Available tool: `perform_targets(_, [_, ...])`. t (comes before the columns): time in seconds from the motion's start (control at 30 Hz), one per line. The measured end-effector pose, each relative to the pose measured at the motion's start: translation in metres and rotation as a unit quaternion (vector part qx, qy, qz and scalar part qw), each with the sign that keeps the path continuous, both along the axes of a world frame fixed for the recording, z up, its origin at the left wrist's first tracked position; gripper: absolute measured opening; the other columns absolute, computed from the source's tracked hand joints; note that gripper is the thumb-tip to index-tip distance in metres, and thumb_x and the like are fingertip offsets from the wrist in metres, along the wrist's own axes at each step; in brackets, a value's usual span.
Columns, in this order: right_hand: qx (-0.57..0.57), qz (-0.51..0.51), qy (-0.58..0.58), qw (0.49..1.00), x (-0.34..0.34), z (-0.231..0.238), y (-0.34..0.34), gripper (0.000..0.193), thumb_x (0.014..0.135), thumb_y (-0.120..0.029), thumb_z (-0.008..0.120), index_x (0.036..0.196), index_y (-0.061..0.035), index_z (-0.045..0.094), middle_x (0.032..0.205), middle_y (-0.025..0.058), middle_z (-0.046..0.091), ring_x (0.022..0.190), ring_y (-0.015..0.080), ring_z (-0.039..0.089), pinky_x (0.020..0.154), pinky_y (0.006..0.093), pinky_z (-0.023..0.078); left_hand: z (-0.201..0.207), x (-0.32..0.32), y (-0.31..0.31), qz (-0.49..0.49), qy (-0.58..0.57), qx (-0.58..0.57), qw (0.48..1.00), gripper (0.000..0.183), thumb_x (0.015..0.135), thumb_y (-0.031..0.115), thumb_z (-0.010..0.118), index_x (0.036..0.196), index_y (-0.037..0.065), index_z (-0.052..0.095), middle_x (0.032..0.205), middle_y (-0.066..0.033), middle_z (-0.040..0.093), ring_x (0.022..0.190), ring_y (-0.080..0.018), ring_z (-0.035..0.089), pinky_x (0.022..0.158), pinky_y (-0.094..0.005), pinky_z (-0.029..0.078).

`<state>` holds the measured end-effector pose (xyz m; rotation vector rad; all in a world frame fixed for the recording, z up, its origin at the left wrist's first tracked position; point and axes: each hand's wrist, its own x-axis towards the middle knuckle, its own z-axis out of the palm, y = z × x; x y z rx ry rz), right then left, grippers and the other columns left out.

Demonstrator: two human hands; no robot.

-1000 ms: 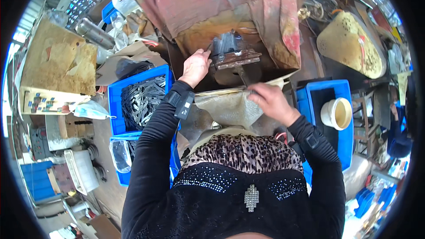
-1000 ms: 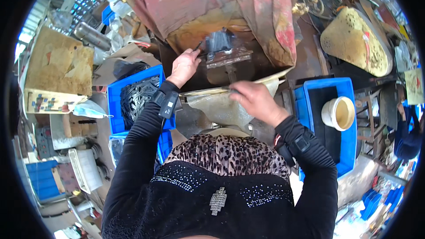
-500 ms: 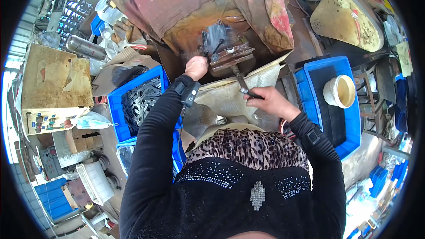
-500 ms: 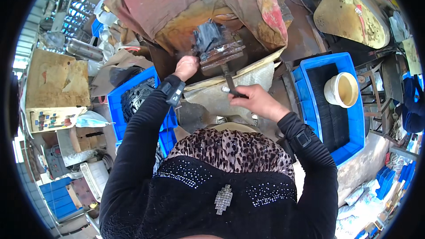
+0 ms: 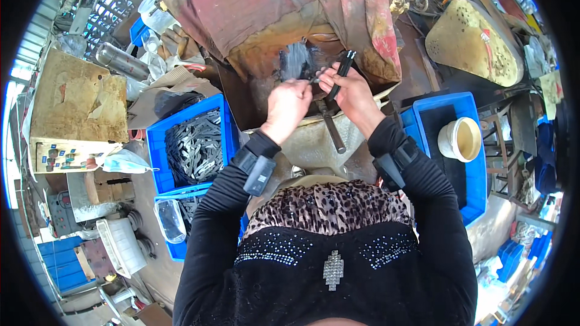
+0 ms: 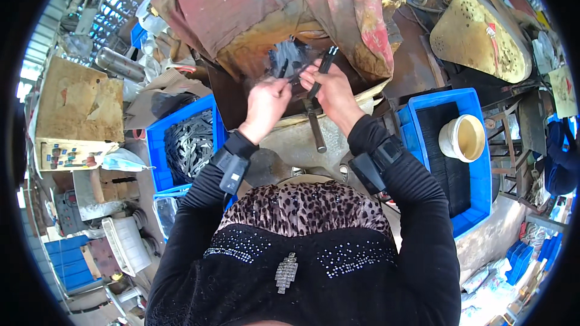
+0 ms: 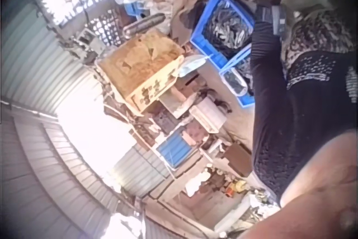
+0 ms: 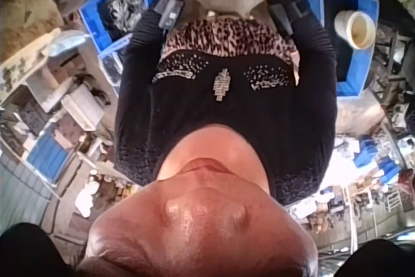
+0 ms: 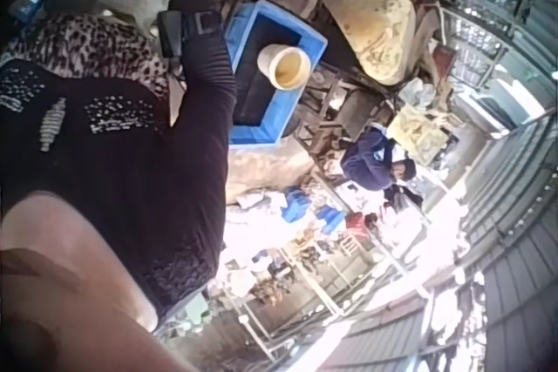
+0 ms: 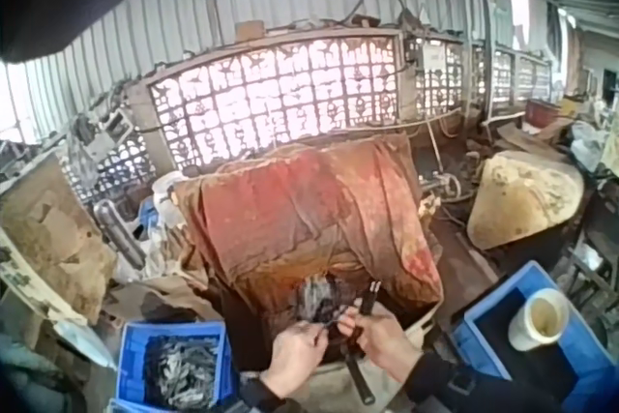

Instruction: The person picks up metal pieces from a blue bin, holds them against a grinding wheel, and then dips them into a bowl of liquid before stacking them in a separate blue bin.

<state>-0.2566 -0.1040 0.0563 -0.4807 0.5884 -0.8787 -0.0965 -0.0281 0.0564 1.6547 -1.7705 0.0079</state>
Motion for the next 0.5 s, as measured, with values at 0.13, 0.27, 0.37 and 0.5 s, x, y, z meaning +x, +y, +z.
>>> perform_targets(0.13, [-0.024,-0.020,0.005,1.000,0.009,-0.010,0.003,0.020,0.093,0.002,0.054,0.111,-0.0034,0.053,0.104,0.0112,0.064,0.098,0.0247,0.064,0.085,0.0384,0.053,0.001,-0.016,0.009,0.001,-0.057,0.045,0.997,0.018,0.085,0.011,0.062,0.099,0.002,0.067,0.080,-0.0158,0.062,0.070,-0.0355,0.063,0.063,-0.0428,0.053])
perform_targets(0.27, [-0.014,0.015,0.026,0.999,-0.007,-0.017,-0.006,0.015,0.095,-0.004,0.055,0.110,-0.0043,0.054,0.098,0.0079,0.064,0.095,0.0214,0.064,0.081,0.0358,0.053,0.001,-0.004,0.011,-0.082,-0.007,0.009,0.997,0.030,0.085,0.008,0.061,0.115,0.002,0.063,0.088,-0.0180,0.062,0.067,-0.0323,0.063,0.060,-0.0399,0.053])
perform_targets(0.37, [-0.030,0.072,0.108,0.991,-0.032,-0.013,-0.012,0.016,0.095,-0.010,0.058,0.110,-0.0036,0.056,0.094,0.0054,0.063,0.091,0.0185,0.063,0.078,0.0334,0.052,-0.001,0.024,0.015,-0.089,0.183,0.084,0.975,0.038,0.086,0.007,0.061,0.124,0.004,0.059,0.095,-0.0206,0.063,0.068,-0.0314,0.063,0.061,-0.0369,0.054])
perform_targets(0.5, [-0.176,0.165,0.307,0.920,-0.052,0.002,0.006,0.025,0.094,-0.018,0.063,0.112,-0.0015,0.060,0.091,0.0021,0.063,0.083,0.0153,0.062,0.075,0.0305,0.051,-0.019,0.068,0.004,0.020,0.378,0.228,0.897,0.038,0.091,0.000,0.055,0.128,0.006,0.060,0.098,-0.0122,0.067,0.077,-0.0201,0.065,0.070,-0.0316,0.055])
